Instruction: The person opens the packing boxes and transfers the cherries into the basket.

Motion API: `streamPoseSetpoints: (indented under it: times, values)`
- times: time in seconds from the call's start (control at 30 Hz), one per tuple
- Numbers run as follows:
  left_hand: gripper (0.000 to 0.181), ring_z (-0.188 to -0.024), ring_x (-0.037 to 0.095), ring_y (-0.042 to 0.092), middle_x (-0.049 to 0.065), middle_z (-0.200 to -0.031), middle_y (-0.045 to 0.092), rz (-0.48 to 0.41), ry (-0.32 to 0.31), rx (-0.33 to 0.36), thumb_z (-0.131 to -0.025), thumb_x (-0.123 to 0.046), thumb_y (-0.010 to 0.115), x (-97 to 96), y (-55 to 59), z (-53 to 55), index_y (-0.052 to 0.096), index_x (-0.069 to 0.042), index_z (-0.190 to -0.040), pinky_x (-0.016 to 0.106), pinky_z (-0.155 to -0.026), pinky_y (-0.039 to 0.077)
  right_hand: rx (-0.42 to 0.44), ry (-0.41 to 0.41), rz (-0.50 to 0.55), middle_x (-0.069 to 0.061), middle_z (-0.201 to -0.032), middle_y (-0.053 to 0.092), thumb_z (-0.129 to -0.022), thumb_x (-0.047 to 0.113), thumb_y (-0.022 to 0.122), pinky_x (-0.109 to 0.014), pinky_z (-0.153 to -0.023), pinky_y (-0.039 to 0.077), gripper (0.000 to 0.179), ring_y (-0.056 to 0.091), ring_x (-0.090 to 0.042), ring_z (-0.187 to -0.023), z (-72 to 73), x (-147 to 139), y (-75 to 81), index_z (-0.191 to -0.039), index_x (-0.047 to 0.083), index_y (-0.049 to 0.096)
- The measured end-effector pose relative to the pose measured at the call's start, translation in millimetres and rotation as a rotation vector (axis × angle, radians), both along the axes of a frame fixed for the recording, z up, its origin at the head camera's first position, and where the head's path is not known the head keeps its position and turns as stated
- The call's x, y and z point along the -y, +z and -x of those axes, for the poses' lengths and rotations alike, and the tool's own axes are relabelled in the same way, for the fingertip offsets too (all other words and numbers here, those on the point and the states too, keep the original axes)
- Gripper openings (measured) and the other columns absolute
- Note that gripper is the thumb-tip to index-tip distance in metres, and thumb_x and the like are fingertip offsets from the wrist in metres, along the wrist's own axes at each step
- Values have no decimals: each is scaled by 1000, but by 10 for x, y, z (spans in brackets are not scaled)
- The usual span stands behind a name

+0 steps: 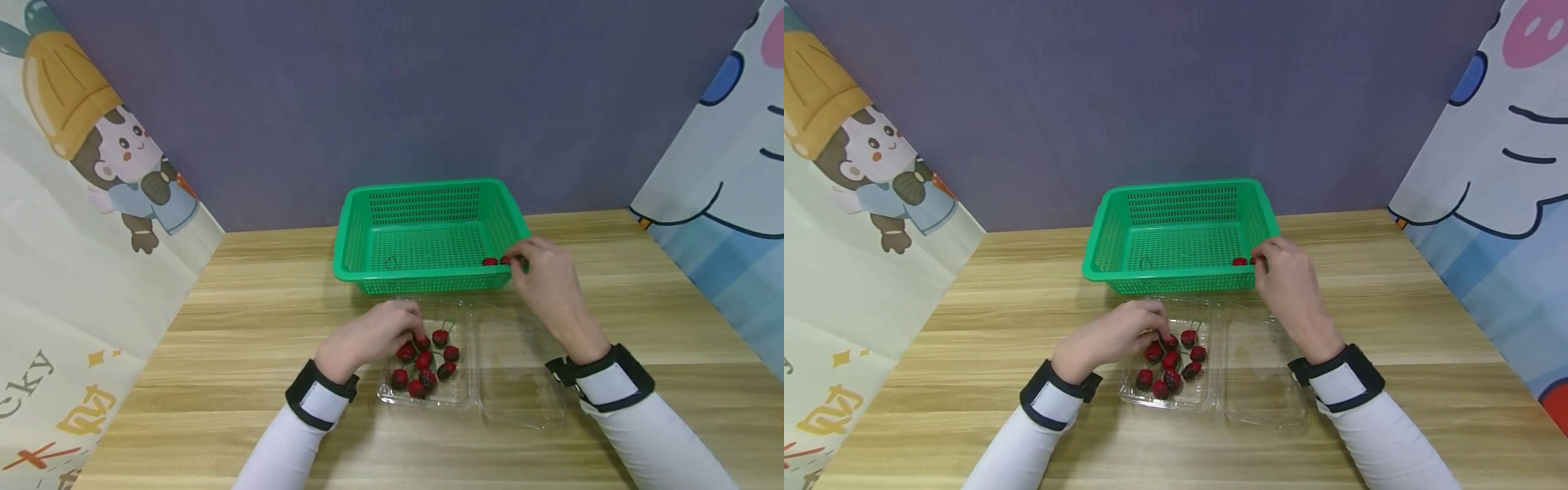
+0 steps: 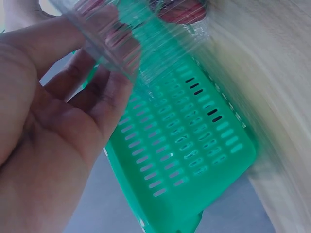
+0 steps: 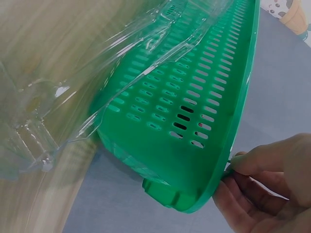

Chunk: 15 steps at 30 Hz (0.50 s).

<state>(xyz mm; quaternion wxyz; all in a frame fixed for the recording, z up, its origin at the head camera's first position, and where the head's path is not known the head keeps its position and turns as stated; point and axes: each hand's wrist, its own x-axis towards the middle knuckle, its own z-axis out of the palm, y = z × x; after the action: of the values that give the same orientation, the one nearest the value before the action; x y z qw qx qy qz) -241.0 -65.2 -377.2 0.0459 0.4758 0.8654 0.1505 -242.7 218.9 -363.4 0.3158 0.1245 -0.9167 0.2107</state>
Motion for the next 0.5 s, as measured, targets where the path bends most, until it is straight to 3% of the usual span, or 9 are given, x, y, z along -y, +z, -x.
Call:
streamPoseSetpoints:
  times: [0.5]
  values:
    - [16,-91,7,61,-6,-96,60,-22,-2,-30,-91,0,67,2,-21,13,75,-12,-98,10,-80,43,-1,6,-14,-19,-91,65,-80,-12,66,-40,-65,51,11,66,-34,-79,-12,13,20,-87,-6,72]
